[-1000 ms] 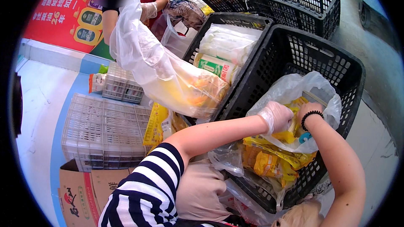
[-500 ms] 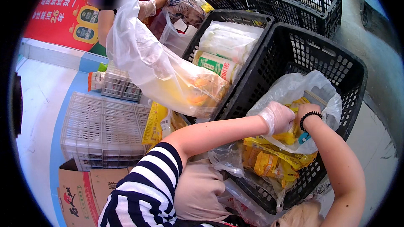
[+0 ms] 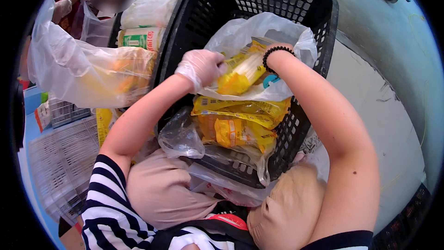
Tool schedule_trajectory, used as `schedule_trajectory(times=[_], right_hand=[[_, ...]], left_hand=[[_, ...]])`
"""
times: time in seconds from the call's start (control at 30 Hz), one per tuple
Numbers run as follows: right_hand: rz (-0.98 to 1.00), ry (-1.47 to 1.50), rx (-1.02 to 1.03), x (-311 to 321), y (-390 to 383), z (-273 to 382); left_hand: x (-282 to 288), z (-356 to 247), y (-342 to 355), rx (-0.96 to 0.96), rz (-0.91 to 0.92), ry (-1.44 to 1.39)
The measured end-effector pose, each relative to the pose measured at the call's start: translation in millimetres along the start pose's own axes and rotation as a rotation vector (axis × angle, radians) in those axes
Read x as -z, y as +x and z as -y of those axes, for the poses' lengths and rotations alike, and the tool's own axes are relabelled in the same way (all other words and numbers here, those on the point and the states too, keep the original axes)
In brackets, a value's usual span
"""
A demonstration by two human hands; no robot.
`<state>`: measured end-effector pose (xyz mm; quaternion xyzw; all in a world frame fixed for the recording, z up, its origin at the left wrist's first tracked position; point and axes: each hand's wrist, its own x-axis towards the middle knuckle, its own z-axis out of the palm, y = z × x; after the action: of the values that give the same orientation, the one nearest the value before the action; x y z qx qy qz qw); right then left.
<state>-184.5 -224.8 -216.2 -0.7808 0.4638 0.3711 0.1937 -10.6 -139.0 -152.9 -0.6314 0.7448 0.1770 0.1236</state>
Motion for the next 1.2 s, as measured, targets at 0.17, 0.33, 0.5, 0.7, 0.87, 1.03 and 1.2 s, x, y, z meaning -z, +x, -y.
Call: schedule_trajectory(times=[0.17, 0.33, 0.5, 0.7, 0.87, 1.03, 1.2], right_hand=[[-0.095, 0.124, 0.025, -5, 12, -2], [0.015, 0.426, 0.071, -1, 24, -13], [0.046, 0.732, 0.025, -1, 23, -12], [0.094, 1.074, 0.073, -12, 21, -8], [0.047, 1.1, 0.186, -21, 15, -2], [-0.014, 0.963, 0.273, -24, 14, -2], [0.003, 0.906, 0.299, -22, 16, -2]], left_hand=[[3, 9, 4, 0.072, 0.031, 0.077], [-10, 5, 24, -0.011, 0.027, 0.153], [-31, 3, 43, -0.002, 0.176, 0.175], [-44, -4, 59, -0.005, 0.053, -0.114], [-44, -11, 81, 0.0, 0.058, -0.168], [-47, -14, 90, -0.082, 0.081, -0.083], [-50, -14, 92, -0.139, -0.019, -0.022]])
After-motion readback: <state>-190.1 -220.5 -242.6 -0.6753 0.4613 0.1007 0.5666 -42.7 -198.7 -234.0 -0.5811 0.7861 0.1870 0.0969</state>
